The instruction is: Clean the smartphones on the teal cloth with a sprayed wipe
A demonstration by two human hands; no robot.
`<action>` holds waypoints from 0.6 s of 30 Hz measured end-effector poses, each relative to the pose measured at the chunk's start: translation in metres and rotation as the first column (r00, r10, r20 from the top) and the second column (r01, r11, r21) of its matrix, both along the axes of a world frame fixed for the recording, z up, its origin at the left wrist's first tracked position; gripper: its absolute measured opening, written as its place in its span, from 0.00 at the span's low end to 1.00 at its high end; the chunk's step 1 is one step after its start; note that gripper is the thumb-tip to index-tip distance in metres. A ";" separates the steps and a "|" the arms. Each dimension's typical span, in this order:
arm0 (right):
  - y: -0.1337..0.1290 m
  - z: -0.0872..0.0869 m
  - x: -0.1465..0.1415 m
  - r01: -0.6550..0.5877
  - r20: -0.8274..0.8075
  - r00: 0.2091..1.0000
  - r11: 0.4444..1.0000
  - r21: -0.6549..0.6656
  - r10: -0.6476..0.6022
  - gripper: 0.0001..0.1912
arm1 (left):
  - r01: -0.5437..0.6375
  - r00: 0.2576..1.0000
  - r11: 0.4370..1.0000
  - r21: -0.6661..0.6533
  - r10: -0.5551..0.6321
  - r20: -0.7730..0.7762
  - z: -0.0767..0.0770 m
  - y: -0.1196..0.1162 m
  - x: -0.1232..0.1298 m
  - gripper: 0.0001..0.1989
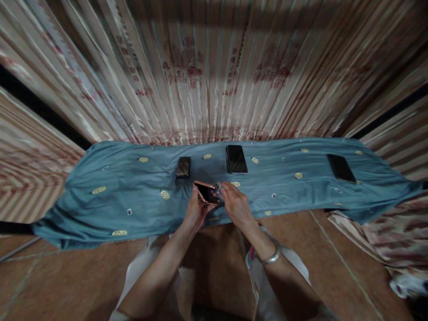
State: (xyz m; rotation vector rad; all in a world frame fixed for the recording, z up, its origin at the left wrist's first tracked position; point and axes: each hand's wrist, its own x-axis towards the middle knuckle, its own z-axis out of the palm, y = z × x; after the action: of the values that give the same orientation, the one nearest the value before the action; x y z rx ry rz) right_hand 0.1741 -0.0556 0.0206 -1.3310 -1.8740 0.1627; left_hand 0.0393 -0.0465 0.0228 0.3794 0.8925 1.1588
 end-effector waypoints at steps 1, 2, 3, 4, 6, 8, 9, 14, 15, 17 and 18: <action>0.001 0.001 0.001 -0.004 -0.016 1.000 1.000 -0.002 0.004 0.16 | 0.005 1.000 1.000 0.002 -0.005 0.002 0.001 0.000 0.000 0.22; 0.001 0.002 0.002 -0.004 -0.032 0.999 1.000 0.000 0.004 0.16 | 0.008 1.000 1.000 0.002 -0.008 0.003 0.001 0.000 0.000 0.22; 0.002 0.003 0.003 0.001 -0.047 0.999 1.000 0.002 -0.001 0.16 | 0.011 1.000 1.000 -0.003 -0.011 0.002 0.001 0.000 0.001 0.22; 0.002 0.004 0.004 0.013 -0.065 0.998 1.000 0.004 -0.013 0.16 | 0.015 1.000 1.000 -0.012 -0.015 0.000 0.002 0.000 0.001 0.22; 0.005 0.005 0.007 0.048 -0.104 0.993 0.999 0.000 -0.048 0.16 | 0.034 0.999 0.999 -0.025 -0.034 -0.005 0.001 -0.001 0.003 0.22; 0.008 0.006 0.012 0.083 -0.150 0.985 0.996 -0.017 -0.084 0.16 | 0.055 0.998 0.998 -0.026 -0.056 -0.013 0.001 -0.004 0.005 0.20; 0.009 0.007 0.014 0.098 -0.177 0.979 0.995 -0.029 -0.101 0.16 | 0.062 0.998 0.998 -0.029 -0.063 -0.021 0.001 -0.005 0.006 0.20; 0.017 0.010 0.025 0.184 -0.316 0.924 0.974 -0.132 -0.217 0.17 | 0.139 0.989 0.990 -0.027 -0.140 -0.047 0.004 -0.013 0.008 0.19; 0.018 0.011 0.027 0.198 -0.342 0.908 0.968 -0.155 -0.241 0.17 | 0.163 0.985 0.986 -0.024 -0.164 -0.046 0.005 -0.015 0.008 0.19; 0.021 0.011 0.030 0.209 -0.397 0.877 0.959 -0.194 -0.271 0.19 | 0.208 0.977 0.978 -0.032 -0.210 -0.046 0.007 -0.018 0.008 0.20; 0.023 0.011 0.031 0.205 -0.426 0.861 0.956 -0.210 -0.279 0.20 | 0.228 0.972 0.973 -0.037 -0.230 -0.045 0.008 -0.019 0.008 0.21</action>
State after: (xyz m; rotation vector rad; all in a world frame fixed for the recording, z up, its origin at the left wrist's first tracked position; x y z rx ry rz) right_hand 0.2048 -0.0330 0.0314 -1.4753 -1.3095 0.4580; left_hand 0.0472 -0.0654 0.0309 0.4745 0.8840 0.9252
